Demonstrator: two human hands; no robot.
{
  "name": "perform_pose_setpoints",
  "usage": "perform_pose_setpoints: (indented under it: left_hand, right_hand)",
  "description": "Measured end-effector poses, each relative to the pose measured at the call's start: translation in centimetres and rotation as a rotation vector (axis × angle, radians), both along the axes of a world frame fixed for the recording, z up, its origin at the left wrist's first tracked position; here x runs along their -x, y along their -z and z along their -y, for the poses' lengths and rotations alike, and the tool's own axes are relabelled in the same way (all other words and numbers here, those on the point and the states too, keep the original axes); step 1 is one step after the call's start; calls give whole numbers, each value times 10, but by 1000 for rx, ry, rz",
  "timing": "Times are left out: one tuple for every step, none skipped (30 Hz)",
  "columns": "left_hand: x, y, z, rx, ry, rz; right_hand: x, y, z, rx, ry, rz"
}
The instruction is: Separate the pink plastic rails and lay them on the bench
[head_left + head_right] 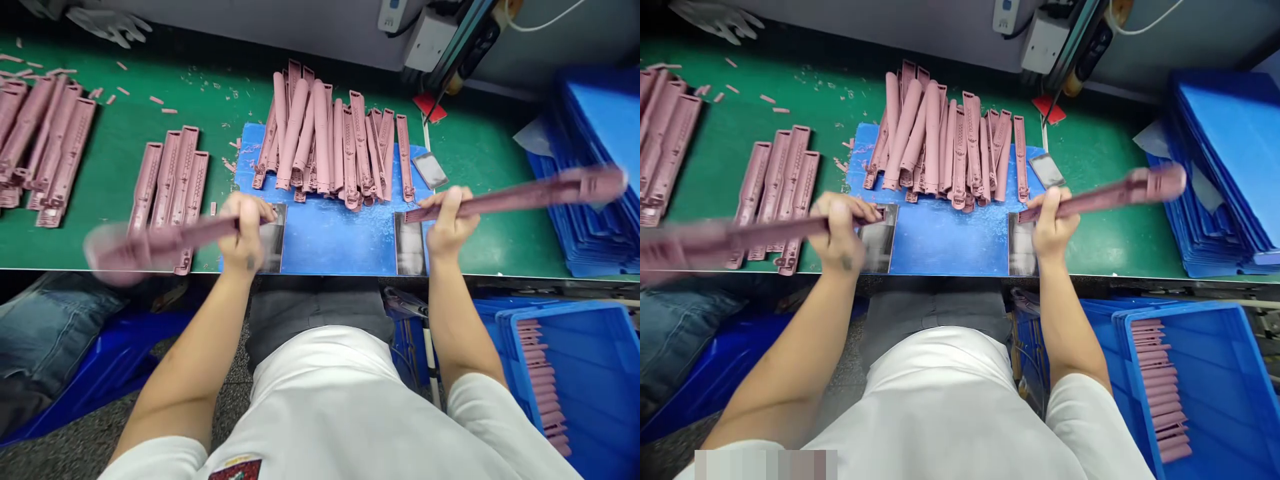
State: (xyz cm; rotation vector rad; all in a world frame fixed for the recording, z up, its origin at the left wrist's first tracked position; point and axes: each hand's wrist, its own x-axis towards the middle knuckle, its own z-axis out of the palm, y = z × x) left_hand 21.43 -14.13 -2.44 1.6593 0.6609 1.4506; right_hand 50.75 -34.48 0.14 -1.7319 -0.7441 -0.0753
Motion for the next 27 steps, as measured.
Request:
perform_pose_setpoints:
  left_hand:
    - [18,7,18,-52,17,-12]
    - [36,14,36,-80,26,-27]
    - [54,18,51,-91,38,-45]
    - [69,20,63,-92,47,-54]
    - [79,20,69,-91,47,-58]
    - [85,18,70,-90,32,-61]
    - [85,13,65,-100,-5,-61]
    - [80,6,55,-136,-48,-47]
    - [70,-4,43,-201,-81,-24]
    - [56,-15,29,-278,-91,-7]
    - [38,-28,15,-353,-70,-13]
    - [17,-42,1,-422,-17,-51]
    - [-6,-56,-13,-470,67,-153]
    - [-30,-68,-26,-508,146,-315]
    - [-55,-78,-38,-535,213,-507]
    - [-81,-86,-50,-551,258,-693]
    - [-104,-89,-62,-557,288,-851]
    - [-126,-90,-73,-548,294,-918]
    - [-145,-88,-83,-544,309,-982]
    - [-159,-83,-91,-543,324,-1015]
    - [-168,-78,-97,-542,338,-1025]
    - [-171,-73,-101,-542,355,-1024]
    - [-169,-68,-101,-539,363,-1002]
    - [-161,-64,-98,-535,363,-959]
    - [-147,-61,-92,-532,360,-907]
    - [-129,-59,-84,-529,353,-853]
    - [-107,-57,-72,-528,343,-802]
  right_hand:
    - [17,6,21,-15,-17,34]
    - [34,11,45,-18,-43,40]
    - [51,15,70,-18,-47,48]
    - [65,18,92,-51,-63,47]
    - [74,18,110,-78,-76,36]
    - [78,15,121,-107,-77,42]
    - [77,10,125,-139,-57,71]
    - [72,2,122,-173,-15,131]
    - [63,-7,111,-212,47,226]
    - [51,-18,95,-256,123,344]
    - [39,-30,74,-283,180,460]
    - [27,-41,50,-276,192,555]
    - [15,-51,23,-226,152,618]
    - [5,-59,-4,-122,64,652]
    - [-5,-65,-32,29,-50,663]
    - [-13,-70,-58,212,-166,660]
    - [-21,-72,-83,397,-259,654]
    - [-27,-73,-105,561,-318,655]
    - [-33,-72,-124,695,-354,663]
    - [-38,-71,-139,790,-376,675]
    - [-43,-69,-150,848,-396,690]
    - [-48,-67,-157,879,-415,704]
    - [-53,-64,-159,894,-432,715]
    - [-56,-63,-158,898,-446,720]
    - [-58,-62,-153,890,-457,721]
    - [-57,-62,-146,864,-468,719]
    - [-52,-63,-136,817,-481,716]
